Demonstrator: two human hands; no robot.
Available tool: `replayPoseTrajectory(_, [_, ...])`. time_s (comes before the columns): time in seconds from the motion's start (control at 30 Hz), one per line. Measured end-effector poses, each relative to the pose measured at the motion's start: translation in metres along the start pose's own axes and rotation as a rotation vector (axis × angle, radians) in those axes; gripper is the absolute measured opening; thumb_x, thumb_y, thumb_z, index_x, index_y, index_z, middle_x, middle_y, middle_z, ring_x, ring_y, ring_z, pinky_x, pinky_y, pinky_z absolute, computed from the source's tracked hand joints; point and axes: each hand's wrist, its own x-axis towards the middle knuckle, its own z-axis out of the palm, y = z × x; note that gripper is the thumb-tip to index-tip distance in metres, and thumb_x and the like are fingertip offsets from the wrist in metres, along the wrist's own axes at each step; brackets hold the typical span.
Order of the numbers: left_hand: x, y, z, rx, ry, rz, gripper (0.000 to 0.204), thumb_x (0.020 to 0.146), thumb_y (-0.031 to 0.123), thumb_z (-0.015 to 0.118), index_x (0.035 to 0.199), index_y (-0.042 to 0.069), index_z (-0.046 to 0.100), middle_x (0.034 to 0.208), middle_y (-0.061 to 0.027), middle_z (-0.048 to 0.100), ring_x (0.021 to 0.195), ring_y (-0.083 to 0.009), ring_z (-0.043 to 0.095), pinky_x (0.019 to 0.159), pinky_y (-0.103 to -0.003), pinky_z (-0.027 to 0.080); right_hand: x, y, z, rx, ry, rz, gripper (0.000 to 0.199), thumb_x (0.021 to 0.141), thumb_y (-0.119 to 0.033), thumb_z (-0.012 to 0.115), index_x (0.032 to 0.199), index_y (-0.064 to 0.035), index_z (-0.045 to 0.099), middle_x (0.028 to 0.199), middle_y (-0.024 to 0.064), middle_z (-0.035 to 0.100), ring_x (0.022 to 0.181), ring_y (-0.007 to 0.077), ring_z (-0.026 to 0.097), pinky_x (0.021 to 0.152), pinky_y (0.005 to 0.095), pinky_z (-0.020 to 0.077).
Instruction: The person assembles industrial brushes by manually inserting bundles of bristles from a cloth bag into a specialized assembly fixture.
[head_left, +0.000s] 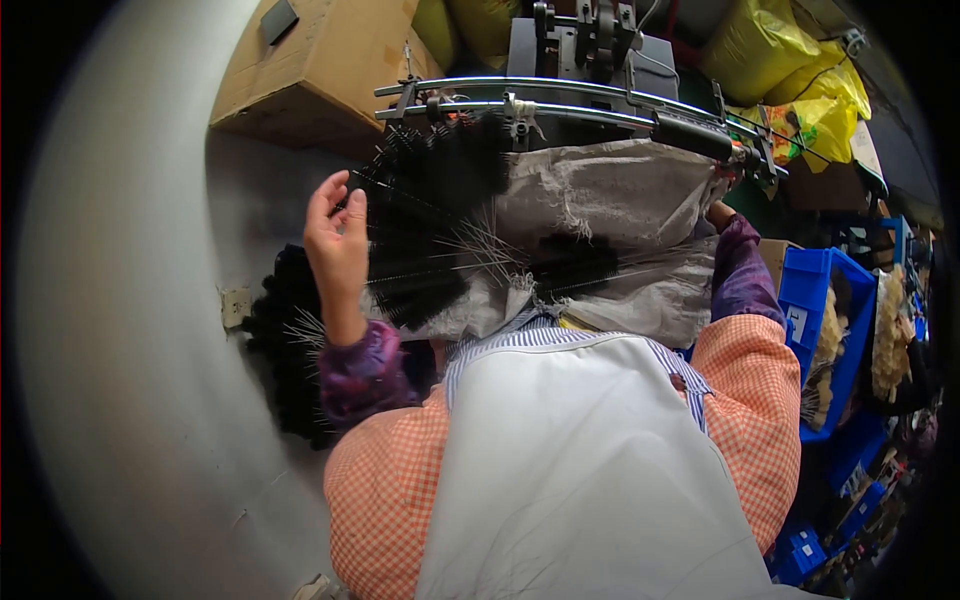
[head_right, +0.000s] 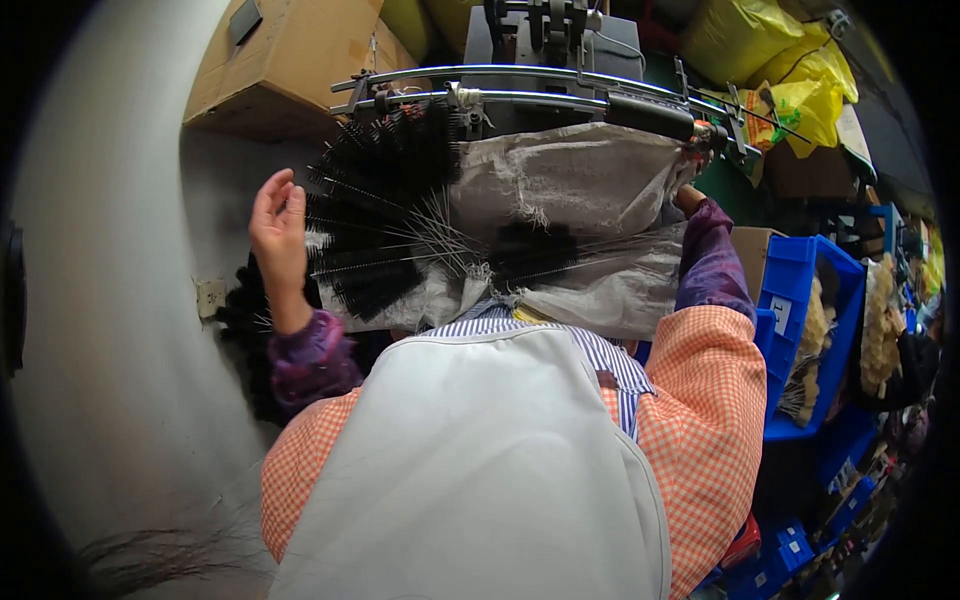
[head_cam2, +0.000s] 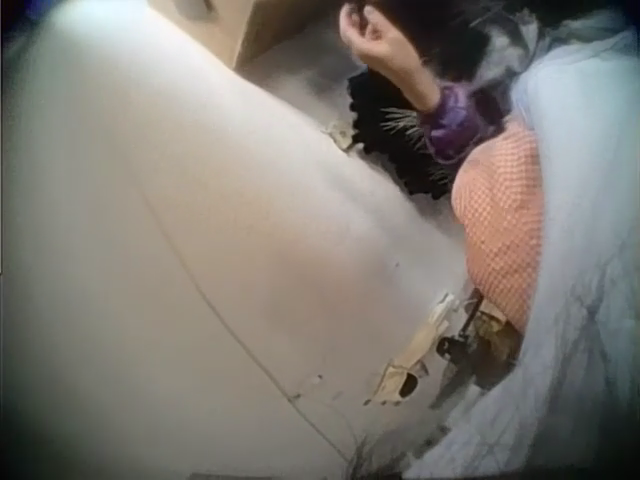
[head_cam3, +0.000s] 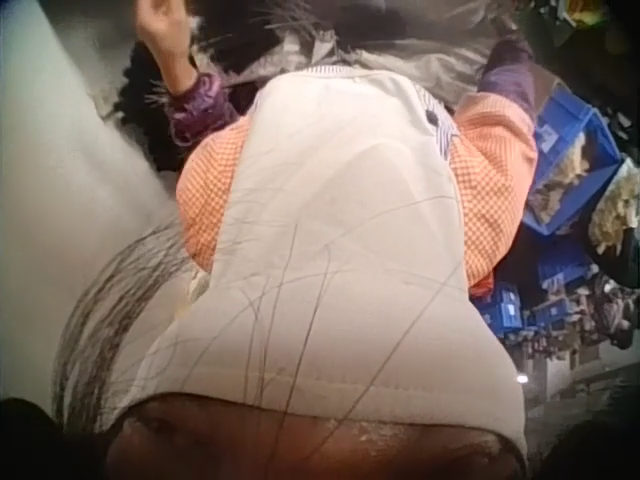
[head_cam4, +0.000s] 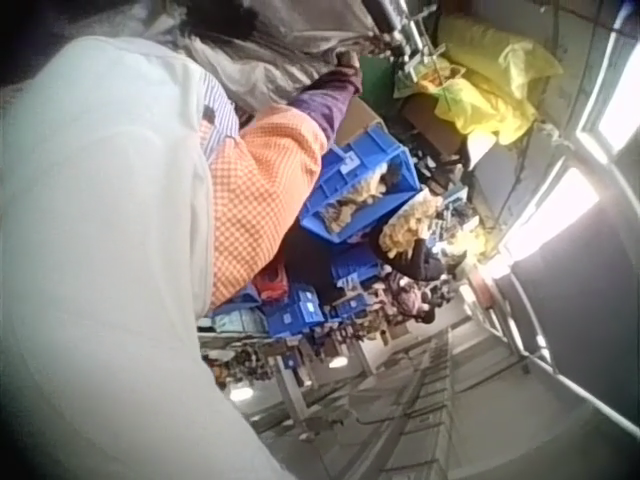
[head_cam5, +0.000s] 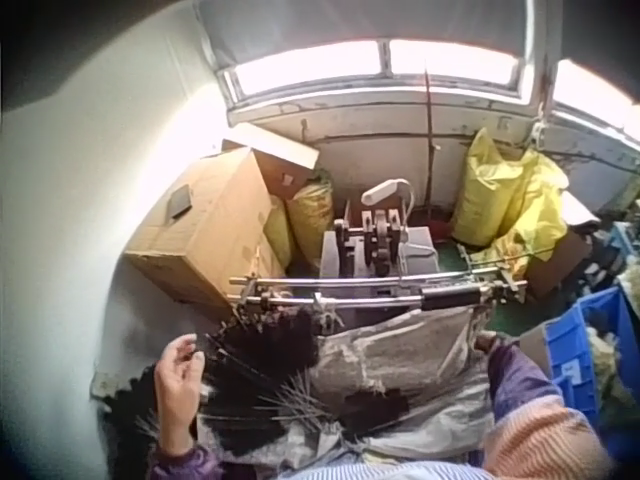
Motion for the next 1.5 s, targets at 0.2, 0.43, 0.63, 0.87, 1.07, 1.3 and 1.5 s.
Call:
replayPoseTrajectory(0.2, [0.065,0.07,-0.022,0.457,-0.112,0.392,0.02,0.082,0.014,0.06,0.099,0.004,0.06,0.097,-0.0089,0.062,0.085,-0.0181,0.058,0.069,-0.028,0.046,0.055,-0.013,0.021,0.062,0.054,-0.077,0.016,0.079,-0.006,0.05,0.09,-0.0013,0.061,0.091,0.0082,0.064,0.081,0.0235,0.058,0.076,0.0291,0.046])
replayPoseTrajectory(0.43, [0.163,0.039,0.039,0.453,-0.379,0.388,0.02,0.081,0.02,0.059,0.092,0.004,0.062,0.088,-0.012,0.064,0.08,-0.0231,0.061,0.072,-0.031,0.047,0.008,-0.021,0.06,0.124,0.131,-0.046,0.017,0.079,-0.006,0.05,0.091,-0.0014,0.061,0.092,0.0083,0.064,0.082,0.0234,0.059,0.076,0.0291,0.0459])
replayPoseTrajectory(0.63, [0.206,-0.01,0.097,0.612,-0.648,0.38,0.025,0.081,0.023,0.058,0.094,0.002,0.063,0.087,-0.0115,0.064,0.081,-0.0212,0.062,0.072,-0.03,0.048,0.001,-0.04,0.049,0.145,0.139,0.003,0.017,0.079,-0.007,0.05,0.091,-0.0015,0.061,0.092,0.0083,0.064,0.083,0.0233,0.059,0.077,0.029,0.0458])
replayPoseTrajectory(0.87, [0.242,-0.027,0.17,0.999,-1.017,0.298,0.034,0.072,0.031,0.062,0.089,0.002,0.066,0.088,-0.0146,0.064,0.081,-0.0265,0.062,0.074,-0.035,0.048,-0.002,-0.057,0.045,0.179,0.157,0.047,0.018,0.079,-0.007,0.05,0.092,-0.0016,0.061,0.093,0.0084,0.064,0.083,0.0231,0.059,0.077,0.029,0.0457])
replayPoseTrajectory(1.07, [0.253,-0.023,0.188,1.319,-1.131,0.157,0.044,0.061,0.036,0.073,0.082,-0.001,0.066,0.081,-0.0137,0.066,0.075,-0.0256,0.063,0.067,-0.034,0.05,0.006,-0.067,0.044,0.216,0.182,0.083,0.018,0.079,-0.007,0.05,0.093,-0.0016,0.061,0.093,0.0084,0.064,0.084,0.023,0.059,0.077,0.0289,0.0457])
replayPoseTrajectory(1.3, [0.248,-0.016,0.189,1.536,-1.243,0.166,0.044,0.062,0.031,0.073,0.093,0.001,0.065,0.089,-0.014,0.065,0.081,-0.0275,0.063,0.071,-0.036,0.05,0.005,-0.086,0.034,0.232,0.208,0.099,0.019,0.079,-0.007,0.05,0.094,-0.0017,0.061,0.094,0.0085,0.064,0.085,0.0228,0.059,0.078,0.0288,0.0456])
replayPoseTrajectory(1.5, [0.246,-0.021,0.213,1.62,-1.198,0.229,0.038,0.065,0.022,0.071,0.095,0.0,0.064,0.095,-0.0162,0.064,0.089,-0.0291,0.062,0.074,-0.037,0.05,-0.004,-0.11,0.025,0.273,0.271,0.195,0.02,0.079,-0.007,0.051,0.095,-0.0017,0.061,0.094,0.0085,0.064,0.085,0.0227,0.059,0.078,0.0288,0.0455])
